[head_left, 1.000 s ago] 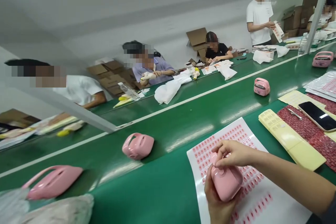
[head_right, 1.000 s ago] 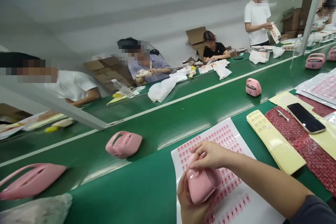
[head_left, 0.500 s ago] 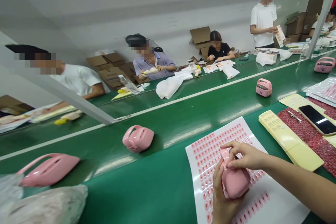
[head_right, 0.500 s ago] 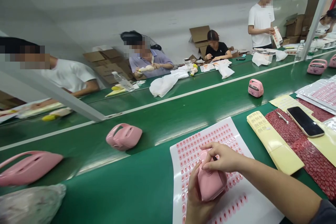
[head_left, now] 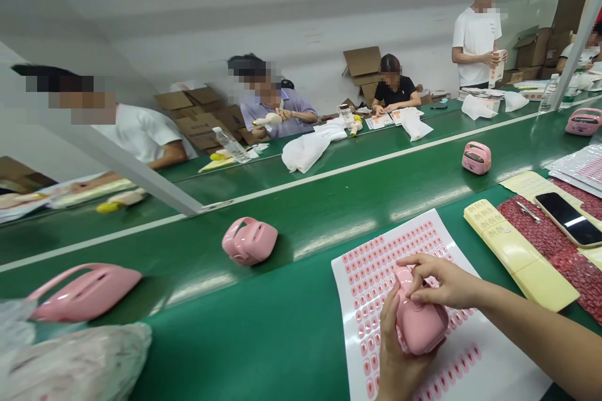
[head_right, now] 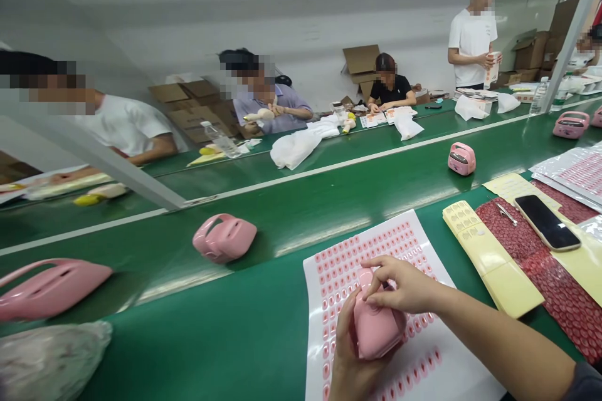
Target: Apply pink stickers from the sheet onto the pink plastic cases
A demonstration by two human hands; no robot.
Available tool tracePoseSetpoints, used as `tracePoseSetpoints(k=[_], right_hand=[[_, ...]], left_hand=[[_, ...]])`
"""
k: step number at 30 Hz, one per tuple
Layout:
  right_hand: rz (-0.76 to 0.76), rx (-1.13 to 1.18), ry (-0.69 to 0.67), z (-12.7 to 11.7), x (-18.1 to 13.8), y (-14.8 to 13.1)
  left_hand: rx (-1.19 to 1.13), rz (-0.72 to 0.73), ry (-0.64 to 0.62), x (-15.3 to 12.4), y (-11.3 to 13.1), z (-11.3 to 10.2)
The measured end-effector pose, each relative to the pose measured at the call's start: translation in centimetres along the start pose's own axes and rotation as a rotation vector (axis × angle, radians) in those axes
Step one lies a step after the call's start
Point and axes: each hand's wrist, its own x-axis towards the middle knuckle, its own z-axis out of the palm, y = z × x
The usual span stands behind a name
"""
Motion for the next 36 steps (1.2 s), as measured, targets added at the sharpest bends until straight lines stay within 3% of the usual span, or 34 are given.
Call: tracePoseSetpoints(k=[2, 8, 14, 21, 26, 31, 34, 36], right_hand=[[0.008, -0.045, -0.022, 0.0, 0.0, -0.2], [-0.015, -0.223, -0.097, -0.3, -0.6, -0.8], [-0.105, -0.420, -0.162, -0.4, -2.4, 0.0], [0.021, -0.246, -0.091, 0.2, -2.0, 1.1], [-0.065, -0.007, -0.078, 1.2, -0.6, 1.9], [-0.045, 0.155, 0.060, 1.7, 0.7, 2.9], [0.048, 0.219, -0.043, 0.9, 1.3, 3.6], [0.169, 0.243, -0.207, 0.3, 1.4, 3.9]], left_hand=[[0.028, 0.058, -0.012, 0.2, -0.6, -0.3], [0.363, 0.515, -0.299, 1.2, -1.1, -1.7], [0.473, 0.639, -0.293, 1.6, 0.0, -1.5], [0.472, 0.671, -0.297, 1.6, 0.4, -1.4], [0.490, 0.734, -0.337, 1.7, 0.4, -1.6], [0.456, 0.732, -0.379, 1.5, 0.5, -1.8], [0.375, 0.555, -0.339, 0.7, 0.5, -2.0], [0.277, 0.286, -0.199, 0.1, 0.3, -2.2]])
